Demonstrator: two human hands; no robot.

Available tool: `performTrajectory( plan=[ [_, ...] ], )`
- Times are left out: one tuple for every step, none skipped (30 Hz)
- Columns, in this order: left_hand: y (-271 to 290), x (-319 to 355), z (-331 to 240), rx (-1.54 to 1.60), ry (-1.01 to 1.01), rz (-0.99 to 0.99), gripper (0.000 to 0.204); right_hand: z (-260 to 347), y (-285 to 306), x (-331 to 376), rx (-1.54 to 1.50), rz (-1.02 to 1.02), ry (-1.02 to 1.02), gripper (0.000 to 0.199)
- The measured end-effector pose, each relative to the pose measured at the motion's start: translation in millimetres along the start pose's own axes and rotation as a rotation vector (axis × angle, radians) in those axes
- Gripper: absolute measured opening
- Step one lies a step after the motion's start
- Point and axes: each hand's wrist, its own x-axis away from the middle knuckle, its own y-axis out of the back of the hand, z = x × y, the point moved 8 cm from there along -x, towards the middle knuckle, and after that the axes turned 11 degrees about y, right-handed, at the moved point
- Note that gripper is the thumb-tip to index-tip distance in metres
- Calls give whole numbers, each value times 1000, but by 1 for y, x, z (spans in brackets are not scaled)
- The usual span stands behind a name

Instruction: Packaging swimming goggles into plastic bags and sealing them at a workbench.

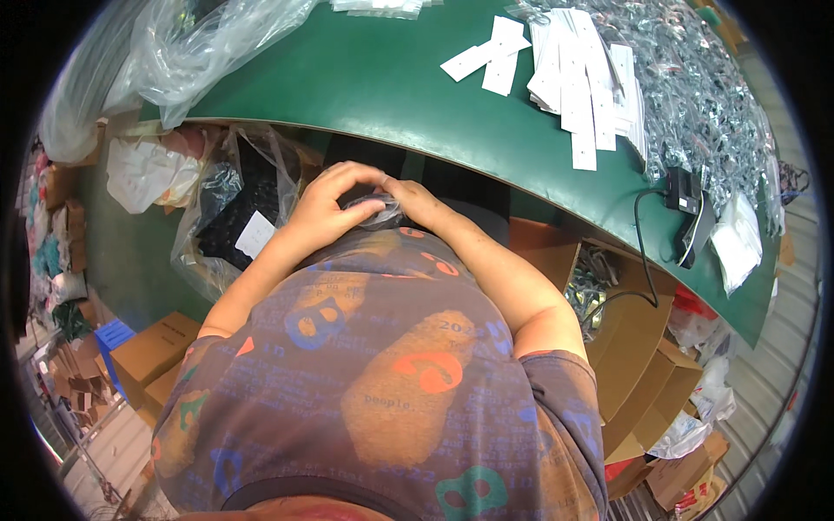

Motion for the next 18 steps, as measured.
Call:
performTrajectory(
  plan=[
    [-4,-1,1,-117,-97,38,9,1,1,0,10,-31,51,68],
    [-1,-2,5,-118,-98,35,9,3,3,0,20,-62,101,68],
    [5,-3,-1,-173,-142,-11,9,2,2,2,27,-67,86,69],
    [10,-2,-6,-227,-186,-56,9,3,2,1,26,-66,87,69],
    [16,-2,-5,-195,-171,-81,8,3,0,0,-4,-36,63,69],
    [25,0,-2,-97,-95,-134,6,3,-3,0,-35,-7,37,69],
    [33,2,2,0,-19,-187,4,6,-3,1,-37,-7,37,69],
    [38,3,4,-90,-85,-189,16,8,-2,2,-31,-4,30,68],
    [34,3,18,-22,114,-111,26,10,-2,3,-25,0,24,68],
    [29,7,31,47,313,-33,35,8,-1,2,-26,1,25,68],
    [20,10,39,12,414,128,49,3,0,1,-34,-5,21,67],
    [12,15,42,-15,429,239,36,6,0,0,-39,-5,18,66],
    [5,22,54,129,495,296,30,8,-2,0,-37,0,20,66],
    [-2,29,64,273,558,353,24,9,-4,1,-20,12,5,66],
    [7,30,57,277,533,275,14,9,-7,4,-5,20,-13,66],
    [16,27,57,311,494,209,13,9,-7,2,-13,23,-9,65],
    [25,25,59,345,454,144,11,9,-6,1,-14,23,-10,65],
    [38,24,49,408,466,119,10,10,-5,1,-14,17,-10,65]
  ],
)
